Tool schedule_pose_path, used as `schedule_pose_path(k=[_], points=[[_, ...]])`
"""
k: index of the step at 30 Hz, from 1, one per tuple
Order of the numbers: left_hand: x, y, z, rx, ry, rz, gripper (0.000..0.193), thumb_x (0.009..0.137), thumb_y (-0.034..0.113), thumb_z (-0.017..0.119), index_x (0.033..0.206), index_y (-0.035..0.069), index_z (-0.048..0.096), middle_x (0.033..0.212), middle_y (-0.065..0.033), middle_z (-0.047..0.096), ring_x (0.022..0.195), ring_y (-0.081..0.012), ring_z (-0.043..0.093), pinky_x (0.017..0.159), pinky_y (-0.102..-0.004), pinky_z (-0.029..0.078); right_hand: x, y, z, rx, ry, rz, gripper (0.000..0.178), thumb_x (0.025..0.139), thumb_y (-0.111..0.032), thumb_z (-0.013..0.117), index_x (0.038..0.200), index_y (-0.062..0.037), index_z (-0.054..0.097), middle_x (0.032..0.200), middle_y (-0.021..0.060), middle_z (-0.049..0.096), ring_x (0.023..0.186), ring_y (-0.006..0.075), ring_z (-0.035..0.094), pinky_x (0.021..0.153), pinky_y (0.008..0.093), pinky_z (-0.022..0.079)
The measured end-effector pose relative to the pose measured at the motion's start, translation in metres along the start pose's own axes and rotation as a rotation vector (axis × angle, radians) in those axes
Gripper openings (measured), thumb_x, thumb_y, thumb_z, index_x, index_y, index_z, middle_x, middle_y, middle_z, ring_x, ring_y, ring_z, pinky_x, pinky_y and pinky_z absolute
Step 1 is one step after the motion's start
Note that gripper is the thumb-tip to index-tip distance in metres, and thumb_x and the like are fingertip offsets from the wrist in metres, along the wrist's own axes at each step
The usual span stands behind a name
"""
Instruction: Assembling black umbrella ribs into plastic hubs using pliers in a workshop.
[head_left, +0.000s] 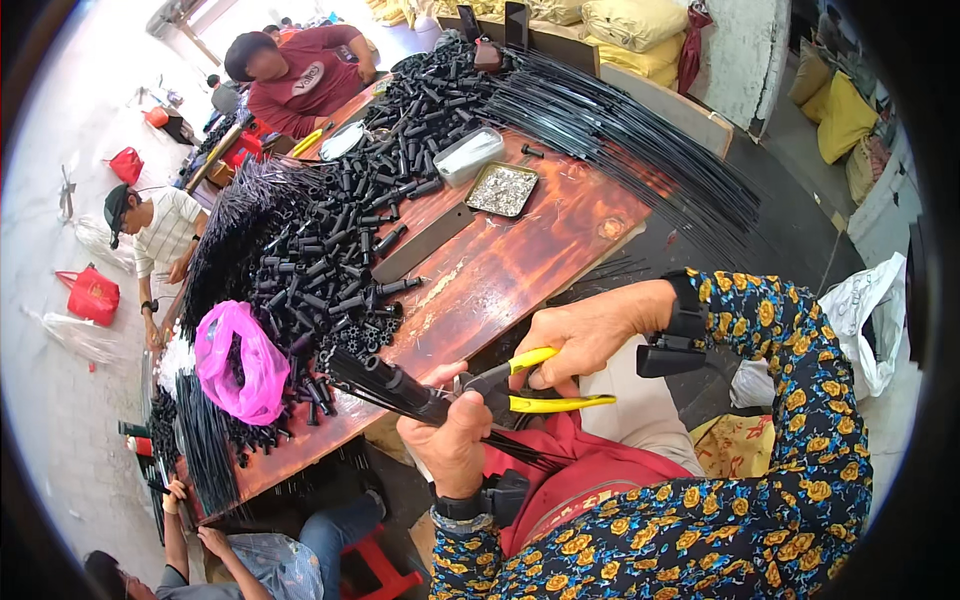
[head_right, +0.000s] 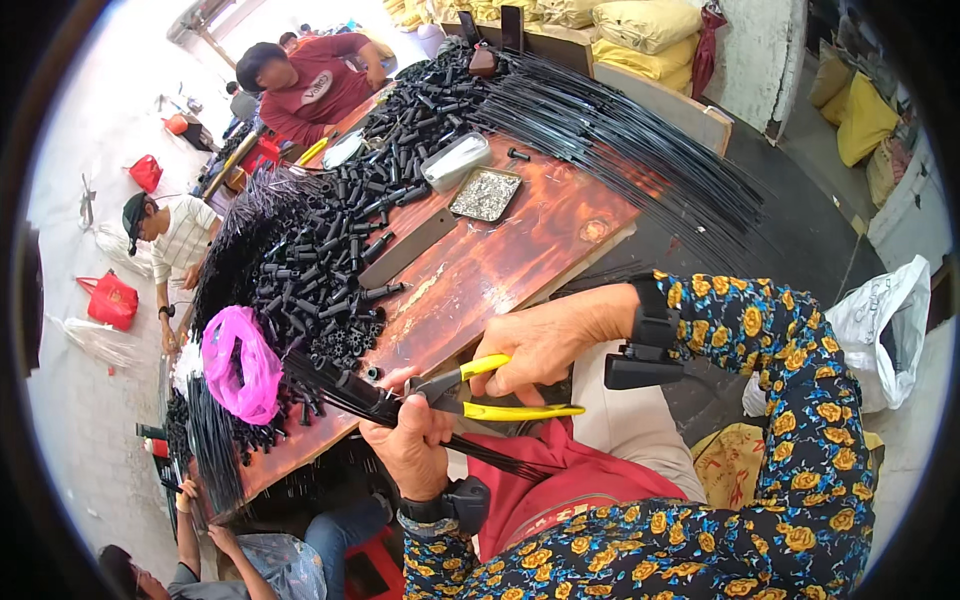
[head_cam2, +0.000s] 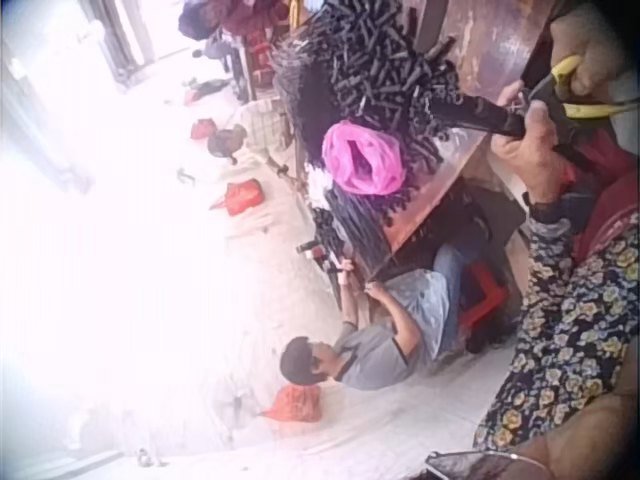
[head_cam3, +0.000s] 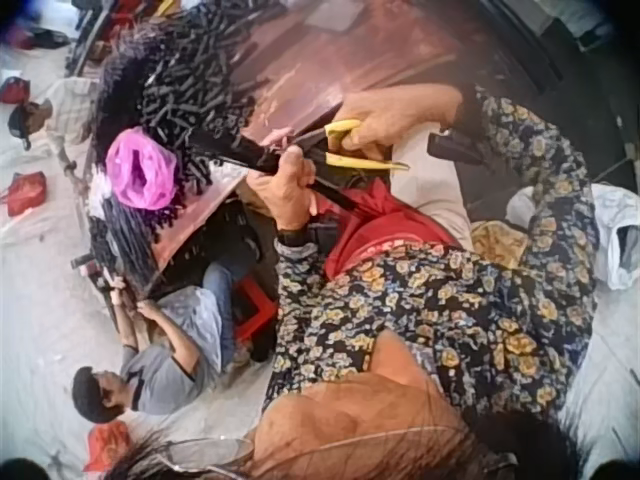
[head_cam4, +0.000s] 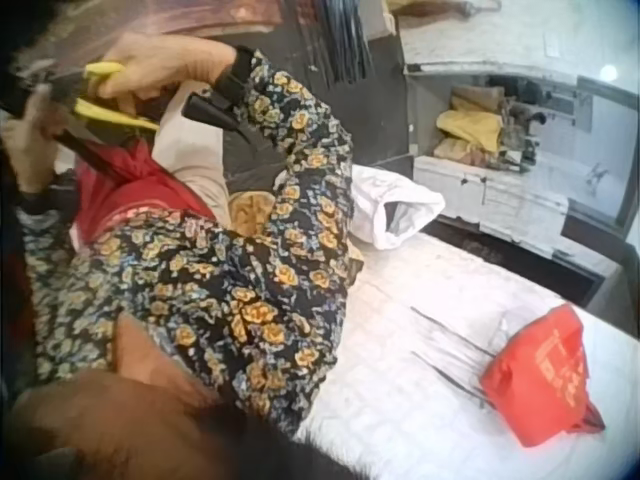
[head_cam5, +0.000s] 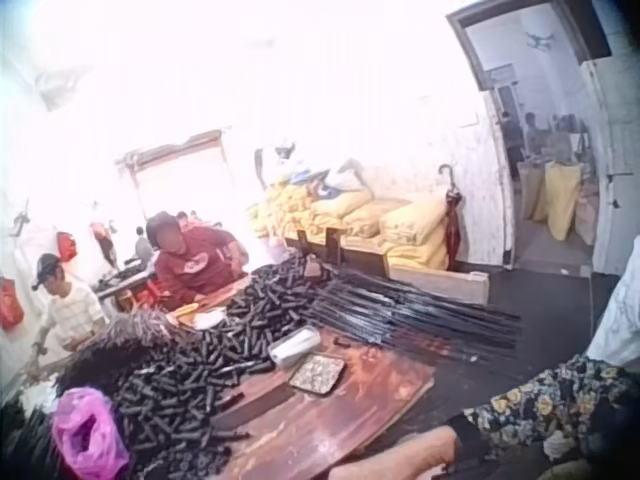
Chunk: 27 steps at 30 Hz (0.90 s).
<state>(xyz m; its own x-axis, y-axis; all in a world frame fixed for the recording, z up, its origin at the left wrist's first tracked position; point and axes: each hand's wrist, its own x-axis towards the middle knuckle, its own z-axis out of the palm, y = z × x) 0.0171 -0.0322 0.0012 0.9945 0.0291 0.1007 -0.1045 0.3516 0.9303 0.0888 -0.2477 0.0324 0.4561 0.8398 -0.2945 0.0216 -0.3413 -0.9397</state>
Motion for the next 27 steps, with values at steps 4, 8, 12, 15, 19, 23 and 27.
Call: schedule_pose_path(k=[4, 8, 12, 15, 19, 23, 27], points=[[-0.001, 0.005, 0.002, -0.01, 0.031, -0.025, 0.039, 0.077, 0.012, 0.077, 0.108, -0.005, 0.061, 0.062, -0.0026, 0.055, 0.047, -0.0092, 0.049, 0.043, -0.023, 0.036, 0.002, 0.005, -0.004, 0.122, -0.176, 0.097, 0.04, 0.093, -0.034, 0.057, 0.111, 0.0007, 0.065, 0.068, 0.0041, 0.067, 0.058, 0.009, 0.051, 0.052, 0.0255, 0.042], [0.0, 0.002, 0.001, -0.03, 0.013, 0.004, 0.041, 0.076, 0.017, 0.079, 0.106, -0.005, 0.061, 0.064, -0.0026, 0.056, 0.047, -0.0092, 0.049, 0.042, -0.0229, 0.036, 0.008, 0.018, 0.007, 0.137, -0.102, -0.116, 0.049, 0.077, -0.034, 0.08, 0.109, 0.0008, 0.068, 0.069, 0.0052, 0.064, 0.055, 0.0089, 0.051, 0.051, 0.0266, 0.041], [0.003, -0.005, -0.001, -0.243, 0.055, -0.015, 0.07, 0.086, 0.063, 0.06, 0.103, -0.005, 0.062, 0.056, 0.0002, 0.049, 0.042, -0.0076, 0.04, 0.039, -0.0229, 0.032, 0.015, 0.031, 0.022, 0.258, -0.074, -0.139, 0.048, 0.074, -0.025, 0.083, 0.111, 0.002, 0.068, 0.068, 0.0029, 0.063, 0.061, 0.0093, 0.054, 0.055, 0.0271, 0.043], [0.012, -0.001, -0.005, -0.111, 0.066, -0.059, 0.095, 0.083, 0.085, 0.025, 0.101, 0.0, 0.062, 0.049, 0.0016, 0.039, 0.037, -0.0103, 0.031, 0.036, -0.0241, 0.029, 0.011, 0.034, 0.033, 0.227, -0.006, -0.079, 0.036, 0.075, -0.016, 0.079, 0.104, 0.0035, 0.069, 0.071, 0.0032, 0.063, 0.065, 0.0101, 0.056, 0.06, 0.0285, 0.046], [0.015, 0.002, -0.006, -0.228, 0.142, -0.197, 0.092, 0.089, 0.078, 0.021, 0.099, -0.003, 0.062, 0.046, 0.0005, 0.036, 0.035, -0.0113, 0.03, 0.034, -0.0274, 0.028, -0.001, 0.029, 0.035, 0.023, 0.173, -0.254, 0.023, 0.085, -0.014, 0.07, 0.1, 0.0016, 0.062, 0.08, 0.0048, 0.062, 0.065, 0.0102, 0.058, 0.055, 0.0266, 0.047], [0.016, -0.003, -0.009, -0.211, 0.037, -0.108, 0.091, 0.091, 0.076, 0.021, 0.104, -0.004, 0.061, 0.046, 0.0004, 0.036, 0.035, -0.0115, 0.029, 0.034, -0.0278, 0.028, 0.001, 0.019, 0.034, -0.004, 0.302, -0.171, 0.024, 0.079, -0.01, 0.065, 0.1, -0.0003, 0.059, 0.083, 0.0139, 0.062, 0.075, 0.0229, 0.062, 0.065, 0.0354, 0.048], [0.015, -0.001, -0.004, -0.216, 0.064, -0.144, 0.091, 0.091, 0.075, 0.021, 0.111, -0.005, 0.059, 0.045, 0.0006, 0.034, 0.034, -0.0117, 0.028, 0.035, -0.0274, 0.028, 0.008, 0.017, 0.031, -0.535, 0.66, -0.352, 0.035, 0.073, -0.004, 0.061, 0.108, -0.0032, 0.058, 0.093, 0.0189, 0.062, 0.09, 0.0381, 0.061, 0.075, 0.0454, 0.048]])
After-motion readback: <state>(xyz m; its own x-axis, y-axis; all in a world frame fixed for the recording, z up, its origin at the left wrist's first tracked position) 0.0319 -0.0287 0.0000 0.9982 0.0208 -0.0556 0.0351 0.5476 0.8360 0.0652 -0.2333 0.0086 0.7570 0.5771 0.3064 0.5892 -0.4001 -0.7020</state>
